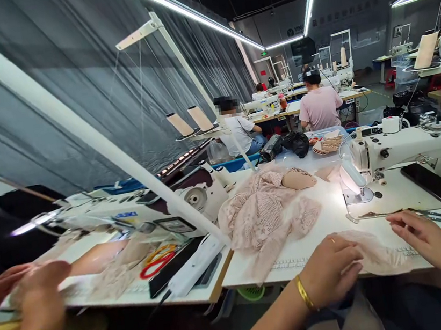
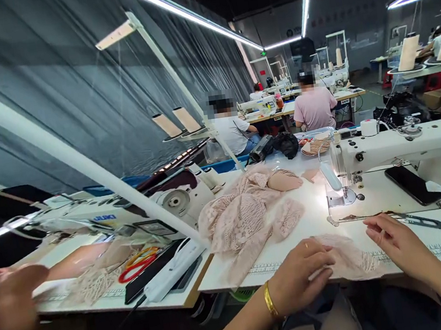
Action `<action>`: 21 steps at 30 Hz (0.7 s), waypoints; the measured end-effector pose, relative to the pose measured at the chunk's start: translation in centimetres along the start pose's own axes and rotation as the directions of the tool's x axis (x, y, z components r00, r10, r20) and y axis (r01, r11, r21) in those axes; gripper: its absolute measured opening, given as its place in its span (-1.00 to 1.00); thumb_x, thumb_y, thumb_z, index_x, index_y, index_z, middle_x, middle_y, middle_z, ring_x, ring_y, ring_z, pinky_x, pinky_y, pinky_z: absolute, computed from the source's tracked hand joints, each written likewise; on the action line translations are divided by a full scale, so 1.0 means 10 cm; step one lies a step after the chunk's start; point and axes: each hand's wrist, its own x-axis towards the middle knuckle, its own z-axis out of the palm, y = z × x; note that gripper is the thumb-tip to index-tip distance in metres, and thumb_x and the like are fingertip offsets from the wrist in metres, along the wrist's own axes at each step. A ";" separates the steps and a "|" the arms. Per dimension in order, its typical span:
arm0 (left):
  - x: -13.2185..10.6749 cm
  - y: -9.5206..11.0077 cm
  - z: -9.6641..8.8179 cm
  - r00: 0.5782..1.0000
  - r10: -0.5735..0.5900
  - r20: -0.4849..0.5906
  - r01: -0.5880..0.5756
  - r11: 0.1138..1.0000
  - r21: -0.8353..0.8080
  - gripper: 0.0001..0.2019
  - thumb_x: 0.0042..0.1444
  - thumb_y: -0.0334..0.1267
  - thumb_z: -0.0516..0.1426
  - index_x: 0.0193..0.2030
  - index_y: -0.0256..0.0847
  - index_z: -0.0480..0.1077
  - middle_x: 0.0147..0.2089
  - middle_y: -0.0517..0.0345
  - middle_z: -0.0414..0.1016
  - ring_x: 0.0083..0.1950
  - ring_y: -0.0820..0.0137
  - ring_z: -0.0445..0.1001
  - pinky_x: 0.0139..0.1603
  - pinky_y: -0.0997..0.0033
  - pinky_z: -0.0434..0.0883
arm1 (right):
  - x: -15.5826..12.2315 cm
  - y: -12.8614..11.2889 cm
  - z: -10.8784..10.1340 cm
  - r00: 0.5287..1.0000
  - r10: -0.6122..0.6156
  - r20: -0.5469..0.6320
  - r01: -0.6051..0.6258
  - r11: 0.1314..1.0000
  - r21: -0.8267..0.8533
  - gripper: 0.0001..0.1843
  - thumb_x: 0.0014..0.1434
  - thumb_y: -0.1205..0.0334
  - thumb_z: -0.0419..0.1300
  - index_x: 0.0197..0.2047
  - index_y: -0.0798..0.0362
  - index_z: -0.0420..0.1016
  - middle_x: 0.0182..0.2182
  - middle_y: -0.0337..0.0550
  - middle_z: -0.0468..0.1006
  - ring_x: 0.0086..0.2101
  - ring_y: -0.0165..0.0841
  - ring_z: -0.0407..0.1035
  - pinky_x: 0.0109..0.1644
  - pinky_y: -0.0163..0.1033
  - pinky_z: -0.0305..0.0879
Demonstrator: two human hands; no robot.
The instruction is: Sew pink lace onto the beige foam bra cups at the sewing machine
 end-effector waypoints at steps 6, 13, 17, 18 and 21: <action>0.02 -0.19 0.03 0.943 -0.293 -0.161 0.289 0.956 -0.049 -0.44 0.10 -0.37 0.26 0.27 -0.12 0.36 0.36 -0.12 0.37 0.41 0.07 0.31 0.38 -0.01 0.29 | -0.04 -0.40 0.19 0.982 -0.084 0.168 0.077 0.996 0.051 -0.43 0.30 -0.13 0.28 0.31 -0.19 0.37 0.19 -0.06 0.46 0.18 -0.08 0.34 0.26 0.02 0.28; 0.33 -0.46 0.11 0.891 -0.453 -0.025 0.441 0.879 -0.180 -0.85 0.30 -0.23 0.13 -0.17 -0.17 0.53 -0.25 0.12 0.61 -0.17 0.27 0.55 -0.02 0.27 0.41 | 0.21 -0.40 0.37 0.997 0.010 0.073 -0.018 0.994 0.112 -0.62 0.42 -0.03 0.01 0.11 -0.04 0.48 -0.21 -0.10 0.58 -0.18 -0.14 0.47 -0.01 -0.01 0.36; 0.39 -0.50 0.07 0.870 -0.489 -0.052 0.468 0.856 -0.219 -0.76 0.36 -0.13 0.06 -0.19 -0.18 0.50 -0.33 0.18 0.56 -0.28 0.36 0.48 -0.23 0.43 0.33 | 0.31 -0.34 0.32 0.997 0.042 0.071 -0.055 0.981 0.187 -0.57 0.44 -0.17 -0.01 0.07 -0.07 0.47 -0.16 -0.15 0.60 -0.13 -0.19 0.48 -0.03 -0.12 0.37; 0.40 -0.50 0.07 0.867 -0.496 -0.053 0.475 0.852 -0.220 -0.74 0.36 -0.11 0.06 -0.19 -0.18 0.50 -0.35 0.20 0.54 -0.31 0.38 0.46 -0.25 0.44 0.31 | 0.32 -0.34 0.32 0.997 0.046 0.063 -0.058 0.977 0.205 -0.58 0.42 -0.18 0.03 0.05 -0.08 0.47 -0.21 -0.18 0.59 -0.17 -0.20 0.47 -0.08 -0.15 0.37; 0.39 -0.49 0.08 0.850 -0.524 -0.047 0.506 0.838 -0.204 -0.66 0.39 -0.04 0.01 -0.18 -0.19 0.52 -0.42 0.23 0.47 -0.37 0.40 0.40 -0.31 0.45 0.26 | 0.31 -0.36 0.37 0.998 0.058 0.000 -0.057 0.975 0.216 -0.67 0.37 -0.15 0.13 -0.13 -0.07 0.50 -0.35 -0.24 0.53 -0.29 -0.23 0.41 -0.19 -0.18 0.29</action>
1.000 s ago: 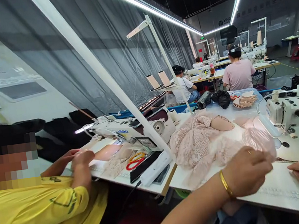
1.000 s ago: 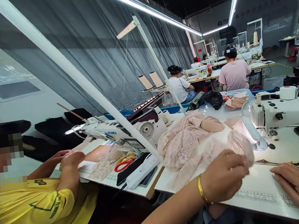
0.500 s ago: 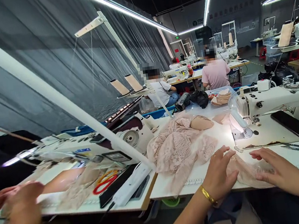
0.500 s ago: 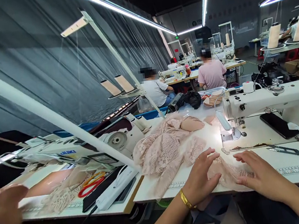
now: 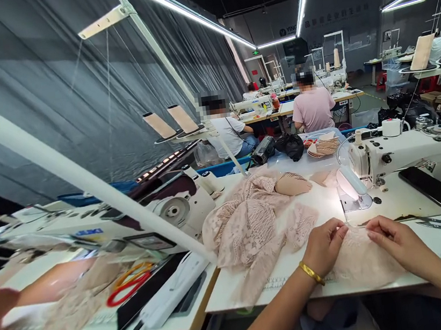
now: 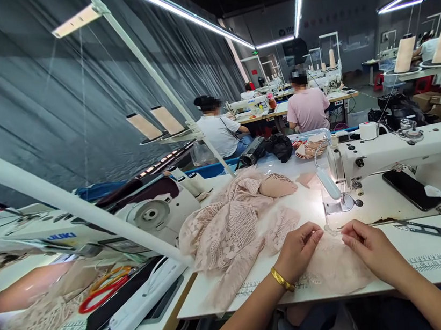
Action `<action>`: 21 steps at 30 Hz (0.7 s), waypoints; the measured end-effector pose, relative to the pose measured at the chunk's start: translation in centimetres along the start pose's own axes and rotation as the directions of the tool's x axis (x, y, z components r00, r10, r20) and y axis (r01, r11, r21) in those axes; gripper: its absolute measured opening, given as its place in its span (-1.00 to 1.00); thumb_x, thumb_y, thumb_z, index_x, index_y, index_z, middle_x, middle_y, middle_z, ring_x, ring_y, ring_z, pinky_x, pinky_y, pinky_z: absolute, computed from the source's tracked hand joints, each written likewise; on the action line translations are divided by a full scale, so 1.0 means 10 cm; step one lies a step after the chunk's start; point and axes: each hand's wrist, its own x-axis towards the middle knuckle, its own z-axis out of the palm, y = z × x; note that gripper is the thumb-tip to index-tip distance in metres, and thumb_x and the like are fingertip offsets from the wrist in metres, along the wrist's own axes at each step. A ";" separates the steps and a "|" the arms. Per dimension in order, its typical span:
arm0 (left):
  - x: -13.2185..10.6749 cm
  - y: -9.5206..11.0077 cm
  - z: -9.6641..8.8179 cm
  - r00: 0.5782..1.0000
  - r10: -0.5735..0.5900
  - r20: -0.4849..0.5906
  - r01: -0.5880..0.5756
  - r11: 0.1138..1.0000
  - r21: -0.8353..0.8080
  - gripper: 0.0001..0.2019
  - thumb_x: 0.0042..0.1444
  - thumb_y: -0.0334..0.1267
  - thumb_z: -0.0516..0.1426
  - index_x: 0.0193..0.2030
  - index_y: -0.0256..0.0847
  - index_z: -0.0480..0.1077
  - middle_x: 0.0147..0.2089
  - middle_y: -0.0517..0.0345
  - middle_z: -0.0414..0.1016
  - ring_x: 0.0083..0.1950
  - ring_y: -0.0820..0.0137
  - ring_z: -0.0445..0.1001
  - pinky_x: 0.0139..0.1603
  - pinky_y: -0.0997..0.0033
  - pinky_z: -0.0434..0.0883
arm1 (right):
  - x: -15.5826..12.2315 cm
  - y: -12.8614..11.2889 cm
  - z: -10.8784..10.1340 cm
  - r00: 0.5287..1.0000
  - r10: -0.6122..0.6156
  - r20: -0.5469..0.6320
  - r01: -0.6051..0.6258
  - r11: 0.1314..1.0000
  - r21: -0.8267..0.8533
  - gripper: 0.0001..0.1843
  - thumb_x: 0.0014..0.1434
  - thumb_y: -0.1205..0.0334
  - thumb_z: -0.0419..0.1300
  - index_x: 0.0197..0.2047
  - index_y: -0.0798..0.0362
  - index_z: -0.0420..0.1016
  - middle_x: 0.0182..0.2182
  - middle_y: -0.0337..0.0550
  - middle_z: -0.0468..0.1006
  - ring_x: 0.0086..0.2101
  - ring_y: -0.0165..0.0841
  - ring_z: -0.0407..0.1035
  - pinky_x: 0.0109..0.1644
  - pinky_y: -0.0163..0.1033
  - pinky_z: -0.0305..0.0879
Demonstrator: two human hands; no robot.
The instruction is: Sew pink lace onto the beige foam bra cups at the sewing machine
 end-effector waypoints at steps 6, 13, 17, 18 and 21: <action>-0.02 -0.07 -0.15 0.992 -0.065 0.108 0.052 0.992 0.118 -0.48 0.44 0.04 -0.09 -0.32 -0.19 0.55 -0.46 0.21 0.48 -0.37 0.38 0.46 -0.36 0.47 0.27 | -0.02 -0.08 0.13 0.988 -0.048 -0.148 0.061 0.994 0.086 -0.65 0.41 -0.18 0.07 -0.18 -0.08 0.42 -0.36 -0.24 0.49 -0.29 -0.25 0.41 -0.17 -0.18 0.28; 0.72 -0.22 -0.61 0.995 -0.094 0.028 0.074 0.909 0.411 -0.76 0.36 -0.13 0.14 0.00 -0.20 0.54 -0.07 0.02 0.61 -0.02 0.21 0.55 0.05 0.25 0.43 | 0.30 0.06 0.20 0.992 0.108 -0.059 -0.090 0.962 0.257 -0.61 0.33 -0.24 0.10 -0.11 -0.09 0.37 -0.58 -0.44 0.27 -0.58 -0.35 0.26 -0.45 -0.26 0.12; 1.40 -0.35 -0.63 0.998 -0.050 0.044 0.020 0.864 0.504 -0.68 0.38 -0.16 0.18 0.19 -0.24 0.43 0.22 -0.07 0.45 0.18 0.16 0.48 0.22 -0.02 0.46 | 0.38 0.15 0.23 0.994 0.100 -0.034 -0.089 0.968 0.233 -0.60 0.29 -0.24 0.12 -0.11 -0.09 0.43 -0.58 -0.41 0.31 -0.55 -0.31 0.32 -0.43 -0.24 0.17; 1.54 -0.38 -0.60 0.997 -0.033 0.068 -0.006 0.860 0.511 -0.66 0.38 -0.14 0.19 0.21 -0.23 0.41 0.23 -0.07 0.44 0.18 0.16 0.48 0.19 -0.03 0.48 | 0.37 0.16 0.24 0.995 0.095 -0.038 -0.084 0.971 0.225 -0.60 0.30 -0.24 0.11 -0.11 -0.09 0.43 -0.58 -0.41 0.31 -0.54 -0.31 0.32 -0.43 -0.24 0.18; 1.79 -0.46 -0.48 0.994 0.002 0.114 -0.061 0.855 0.514 -0.65 0.38 -0.13 0.19 0.21 -0.22 0.41 0.22 -0.06 0.45 0.14 0.18 0.51 0.14 0.01 0.53 | 0.34 0.16 0.26 0.995 0.083 -0.052 -0.071 0.979 0.191 -0.58 0.33 -0.27 0.05 -0.10 -0.10 0.41 -0.57 -0.40 0.28 -0.53 -0.29 0.32 -0.42 -0.23 0.16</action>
